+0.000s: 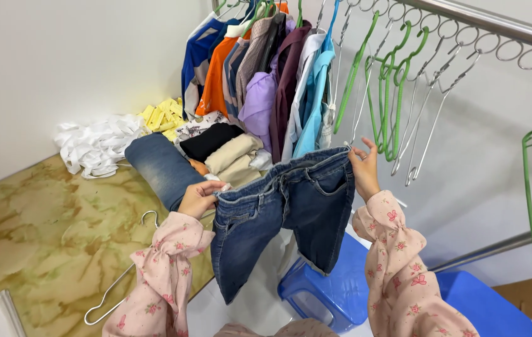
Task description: Hanging clothes on a garment rack using hangers
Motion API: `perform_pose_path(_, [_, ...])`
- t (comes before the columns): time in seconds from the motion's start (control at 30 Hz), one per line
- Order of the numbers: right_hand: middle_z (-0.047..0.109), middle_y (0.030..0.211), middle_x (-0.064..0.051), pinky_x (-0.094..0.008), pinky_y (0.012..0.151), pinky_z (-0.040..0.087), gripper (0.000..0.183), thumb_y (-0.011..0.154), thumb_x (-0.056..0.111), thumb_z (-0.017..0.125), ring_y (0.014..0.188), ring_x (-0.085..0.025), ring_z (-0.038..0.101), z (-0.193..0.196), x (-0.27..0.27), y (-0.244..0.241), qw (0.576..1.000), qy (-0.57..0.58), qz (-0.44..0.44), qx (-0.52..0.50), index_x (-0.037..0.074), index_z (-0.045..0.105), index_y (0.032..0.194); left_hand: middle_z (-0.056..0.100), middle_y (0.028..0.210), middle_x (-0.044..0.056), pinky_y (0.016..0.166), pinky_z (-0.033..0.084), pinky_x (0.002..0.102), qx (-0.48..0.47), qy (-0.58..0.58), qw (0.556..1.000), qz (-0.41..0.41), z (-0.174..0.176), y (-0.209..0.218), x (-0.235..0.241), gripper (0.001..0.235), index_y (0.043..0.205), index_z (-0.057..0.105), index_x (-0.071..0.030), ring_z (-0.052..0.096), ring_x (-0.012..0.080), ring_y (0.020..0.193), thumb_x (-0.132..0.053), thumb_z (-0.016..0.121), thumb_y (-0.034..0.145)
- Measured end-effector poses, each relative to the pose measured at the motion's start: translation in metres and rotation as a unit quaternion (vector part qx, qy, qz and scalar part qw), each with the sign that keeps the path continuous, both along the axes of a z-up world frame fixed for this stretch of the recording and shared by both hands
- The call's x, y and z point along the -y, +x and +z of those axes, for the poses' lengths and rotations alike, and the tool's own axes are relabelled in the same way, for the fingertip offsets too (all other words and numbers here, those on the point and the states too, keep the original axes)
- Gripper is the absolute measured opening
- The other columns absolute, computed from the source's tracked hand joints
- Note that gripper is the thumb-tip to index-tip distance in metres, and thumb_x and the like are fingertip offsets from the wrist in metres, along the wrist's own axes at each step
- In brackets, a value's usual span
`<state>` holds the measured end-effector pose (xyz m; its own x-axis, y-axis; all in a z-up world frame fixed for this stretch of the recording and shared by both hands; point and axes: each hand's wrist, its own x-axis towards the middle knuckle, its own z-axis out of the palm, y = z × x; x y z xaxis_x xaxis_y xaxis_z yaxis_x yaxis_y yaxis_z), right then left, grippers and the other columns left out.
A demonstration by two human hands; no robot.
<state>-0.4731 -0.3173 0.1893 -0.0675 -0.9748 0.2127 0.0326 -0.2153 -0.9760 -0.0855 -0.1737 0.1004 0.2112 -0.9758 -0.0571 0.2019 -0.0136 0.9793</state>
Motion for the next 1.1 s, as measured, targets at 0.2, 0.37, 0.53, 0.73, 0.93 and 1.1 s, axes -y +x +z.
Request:
perform_pose_path(0.2, [0.064,0.095,-0.002,-0.033,0.092,0.046,0.024,0.104,0.01,0.051,0.095,-0.012,0.053,-0.071,0.103,-0.028,0.983,-0.086,0.021,-0.158,0.012,0.073,0.112,0.078,0.093,0.014,0.069,0.065,0.036,-0.007,0.0,1.0,0.015,0.003,-0.008,0.005,0.028,0.111,0.074,0.001,0.076,0.0214,0.078,0.006,0.075,0.084])
perform_pose_path(0.37, [0.06,0.096,-0.015,-0.04,0.078,0.048,0.03,0.103,0.013,0.053,0.085,-0.028,0.058,-0.086,0.116,-0.03,0.975,-0.052,-0.07,-0.203,0.012,0.033,0.125,0.078,0.091,0.012,0.067,0.065,0.034,0.006,0.001,1.0,0.008,0.016,-0.019,0.007,0.028,0.11,0.075,0.0,0.075,0.0178,0.075,0.008,0.074,0.082])
perform_pose_path(0.53, [0.059,0.095,-0.003,-0.029,0.082,0.045,0.021,0.105,0.012,0.048,0.09,-0.014,0.052,-0.061,0.095,-0.02,0.992,-0.016,0.03,-0.122,0.014,0.055,0.125,0.078,0.092,0.012,0.066,0.066,0.034,0.005,-0.001,1.0,0.013,0.01,-0.02,0.008,0.031,0.111,0.075,0.0,0.075,0.018,0.075,0.011,0.073,0.081])
perform_pose_path(0.73, [0.052,0.077,0.005,-0.024,0.064,0.039,0.028,0.104,0.01,0.044,0.072,-0.01,0.046,-0.035,0.081,-0.008,0.985,-0.073,0.005,-0.156,0.012,0.071,0.096,0.078,0.092,0.012,0.066,0.065,0.033,0.003,-0.008,1.0,0.023,0.006,-0.019,0.01,0.028,0.11,0.075,0.001,0.074,0.0169,0.074,0.008,0.074,0.083])
perform_pose_path(0.93, [0.075,0.101,-0.003,-0.023,0.076,0.046,0.03,0.106,0.007,0.044,0.085,-0.009,0.056,-0.007,0.049,0.006,0.99,-0.097,-0.031,-0.097,0.01,0.072,0.098,0.078,0.092,0.014,0.065,0.065,0.034,0.006,-0.011,0.999,0.03,0.002,-0.016,0.009,0.028,0.109,0.075,0.001,0.075,0.0182,0.074,0.008,0.075,0.082])
perform_pose_path(1.1, [0.075,0.112,-0.01,-0.033,0.092,0.047,0.029,0.106,0.0,0.041,0.097,-0.014,0.058,-0.023,0.031,-0.002,0.985,-0.12,-0.026,-0.118,0.005,0.069,0.099,0.079,0.093,0.012,0.068,0.065,0.033,0.003,0.001,0.999,0.05,-0.004,-0.016,-0.006,0.028,0.109,0.076,0.0,0.075,0.0167,0.077,0.008,0.074,0.082])
